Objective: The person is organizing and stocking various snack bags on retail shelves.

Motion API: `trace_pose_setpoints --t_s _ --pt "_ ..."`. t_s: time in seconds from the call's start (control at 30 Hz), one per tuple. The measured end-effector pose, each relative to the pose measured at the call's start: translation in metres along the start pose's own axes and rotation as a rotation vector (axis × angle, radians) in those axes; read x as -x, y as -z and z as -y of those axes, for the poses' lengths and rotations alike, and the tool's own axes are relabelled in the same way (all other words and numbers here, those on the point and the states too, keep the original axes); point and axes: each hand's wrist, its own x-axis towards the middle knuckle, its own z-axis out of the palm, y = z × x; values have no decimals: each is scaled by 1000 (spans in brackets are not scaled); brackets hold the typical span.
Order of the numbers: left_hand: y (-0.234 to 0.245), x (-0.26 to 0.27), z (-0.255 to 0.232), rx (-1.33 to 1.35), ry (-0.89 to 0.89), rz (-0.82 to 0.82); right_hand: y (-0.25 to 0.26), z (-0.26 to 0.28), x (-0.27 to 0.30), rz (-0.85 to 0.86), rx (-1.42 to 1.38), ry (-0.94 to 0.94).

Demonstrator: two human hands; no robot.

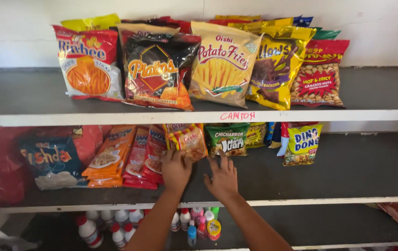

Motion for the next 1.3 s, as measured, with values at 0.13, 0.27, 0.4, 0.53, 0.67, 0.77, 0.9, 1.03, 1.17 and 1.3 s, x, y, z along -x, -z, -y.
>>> trace_pose_setpoints --t_s 0.13,0.27,0.4,0.53,0.67,0.77,0.9,1.03,1.17,1.3 --pt "6 7 3 65 6 -115 -5 -3 -1 -25 -22 -3" --pt "18 4 -4 114 -1 -101 -11 -8 0 -50 -36 7" --pt "19 2 -7 146 -28 -59 0 -1 -2 -23 -76 -1" --pt "22 4 -13 231 -42 -78 5 0 -3 -75 -147 41" --pt "21 9 -11 254 -39 -69 15 4 -1 -91 -268 71" --pt "26 15 -10 261 -70 -81 24 10 1 -97 -363 85" --pt "46 17 -17 269 -96 -30 27 11 7 -51 -440 37" --pt "62 24 -20 285 -117 37 25 11 10 -241 -385 225" --pt "78 35 -14 346 -144 64 30 15 17 -315 -343 337" --pt "110 32 -13 410 -277 122 24 15 24 -465 -310 457"
